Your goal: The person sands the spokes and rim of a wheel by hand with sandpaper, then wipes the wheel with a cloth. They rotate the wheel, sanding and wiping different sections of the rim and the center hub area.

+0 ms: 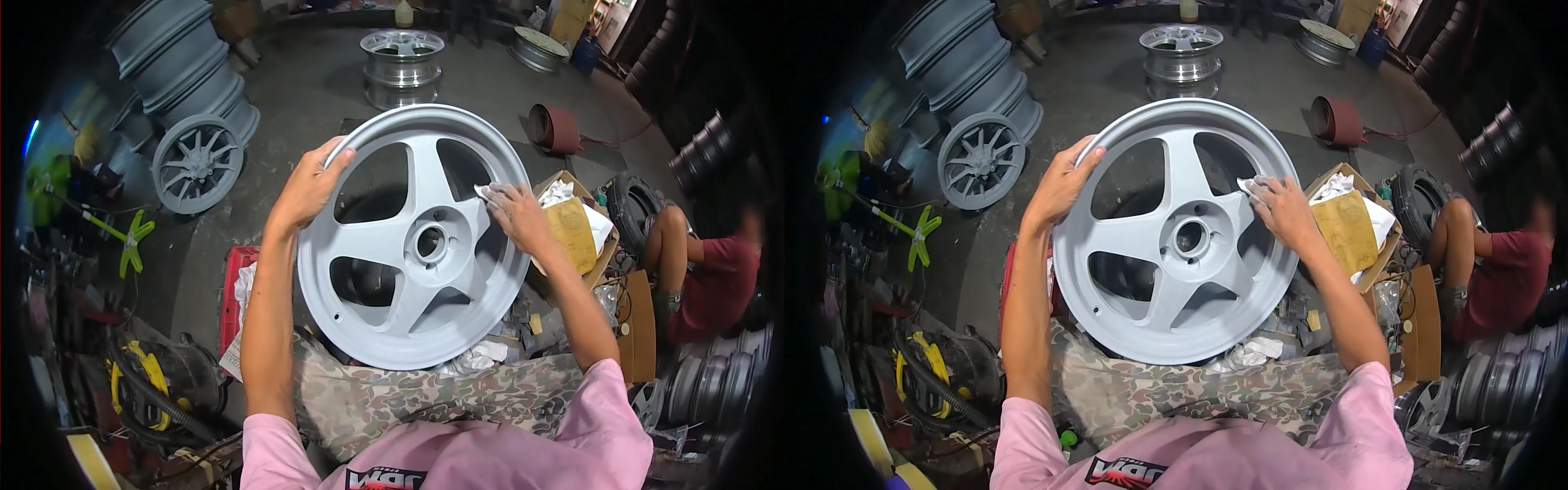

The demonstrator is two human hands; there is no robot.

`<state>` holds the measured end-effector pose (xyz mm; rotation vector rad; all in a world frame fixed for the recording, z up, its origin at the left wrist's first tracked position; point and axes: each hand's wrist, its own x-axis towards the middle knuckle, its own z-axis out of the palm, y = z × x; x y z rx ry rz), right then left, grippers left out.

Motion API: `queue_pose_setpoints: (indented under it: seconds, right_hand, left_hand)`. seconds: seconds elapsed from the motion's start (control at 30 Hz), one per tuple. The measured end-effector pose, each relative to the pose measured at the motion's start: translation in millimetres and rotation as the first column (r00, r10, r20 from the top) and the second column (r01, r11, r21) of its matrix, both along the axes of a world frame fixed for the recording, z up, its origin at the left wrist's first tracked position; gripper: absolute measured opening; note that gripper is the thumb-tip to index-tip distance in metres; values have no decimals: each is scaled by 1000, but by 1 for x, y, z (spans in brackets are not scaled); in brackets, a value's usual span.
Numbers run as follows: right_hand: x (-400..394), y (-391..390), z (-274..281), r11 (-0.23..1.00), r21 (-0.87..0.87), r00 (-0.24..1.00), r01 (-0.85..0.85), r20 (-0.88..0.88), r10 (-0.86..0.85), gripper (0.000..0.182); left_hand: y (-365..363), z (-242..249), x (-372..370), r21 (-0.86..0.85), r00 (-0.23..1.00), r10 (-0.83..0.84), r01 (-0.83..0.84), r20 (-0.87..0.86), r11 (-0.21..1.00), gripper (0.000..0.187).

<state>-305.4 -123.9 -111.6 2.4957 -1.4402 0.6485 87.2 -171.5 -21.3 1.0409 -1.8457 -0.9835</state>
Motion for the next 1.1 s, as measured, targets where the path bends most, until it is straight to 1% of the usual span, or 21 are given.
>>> queue_pose_setpoints:
  seconds: [0.07, 0.1, 0.17, 0.2, 0.23, 0.3, 0.33, 0.43, 0.47, 0.5, 0.57, 0.63, 0.7, 0.73, 0.77, 0.83, 0.9, 0.93, 0.97, 1.03, 1.1]
  right_hand:
    - [19, -2, -13, 983, 104, 973, 153, 158, -168, 31]
    - [34, 1, -11, 984, 100, 974, 148, 156, -163, 31]
    - [65, 14, -3, 946, 310, 924, 95, 326, -200, 30]
    - [68, 19, 5, 931, 357, 916, 69, 348, -202, 30]
    - [58, 15, 1, 929, 364, 915, 68, 348, -203, 30]
    - [14, -2, -6, 939, 327, 949, 107, 248, -195, 32]
    - [4, -8, -2, 968, 243, 942, 65, 305, -139, 32]
    - [41, 11, -9, 949, 291, 917, 123, 332, -221, 32]
    - [63, 25, 10, 925, 376, 895, 51, 394, -210, 33]
    - [59, 23, 6, 921, 388, 893, 49, 395, -214, 33]
    - [29, 4, 1, 954, 300, 933, 13, 340, -120, 32]
    - [15, -2, -5, 951, 302, 925, 59, 341, -166, 32]
    - [23, -5, -15, 937, 256, 936, 237, 198, -291, 32]
    - [44, 2, -11, 964, 206, 933, 170, 280, -224, 34]
    - [58, 10, 1, 900, 423, 874, 106, 392, -287, 37]
    - [46, 20, 26, 720, 687, 675, -102, 579, -457, 41]
    - [4, 34, 31, 725, 688, 622, -32, 582, -525, 43]
    - [-20, 41, 14, 859, 510, 663, 40, 630, -405, 43]
    - [-44, 51, 1, 857, 514, 662, 41, 628, -409, 43]
    - [-73, 74, -17, 859, 426, 701, 284, 519, -489, 42]
    - [-64, 98, -41, 870, 416, 676, 265, 563, -476, 41]
  left_hand:
    - [2, 2, -1, -3, 1000, 8, -8, 2, 1000, 41]
    - [2, 2, -2, 5, 1000, 6, -6, 5, 1000, 42]
    - [2, 3, -4, 18, 1000, 7, -7, -8, 1000, 41]
    - [3, 5, -4, 5, 1000, 16, -16, 9, 1000, 41]
    - [6, 5, -4, -2, 999, 26, -25, 27, 1000, 41]
    - [3, 2, -7, 6, 1000, 15, -15, 21, 1000, 41]
    - [2, 2, -8, 5, 1000, 3, -3, 13, 1000, 40]
    - [6, 3, -9, 12, 1000, 26, -26, 1, 1000, 40]
    - [6, 3, -8, 19, 1000, 26, -26, 3, 999, 40]
    - [6, 2, -6, 24, 1000, 18, -18, 5, 1000, 40]
    - [6, 2, -6, 33, 1000, 9, -10, 5, 999, 40]
    - [6, 2, -11, -11, 1000, 1, -1, -16, 1000, 40]
    - [4, -1, -9, -10, 999, 25, -25, -21, 1000, 39]
    - [5, -3, -8, -3, 999, 41, -41, -15, 999, 39]
    - [4, -2, -5, -4, 999, 37, -38, -13, 999, 39]
    - [5, -2, -4, -77, 984, 126, -117, 122, 990, 37]
    - [6, 2, -9, -49, 976, 152, -146, 154, 988, 36]
    - [8, 2, -10, -103, 964, 181, -163, 195, 981, 35]
    - [9, 3, -12, -156, 949, 210, -176, 236, 972, 35]
    - [22, 9, -16, -154, 944, 234, -202, 233, 967, 35]
    - [41, 2, -17, -139, 936, 248, -219, 250, 966, 35]
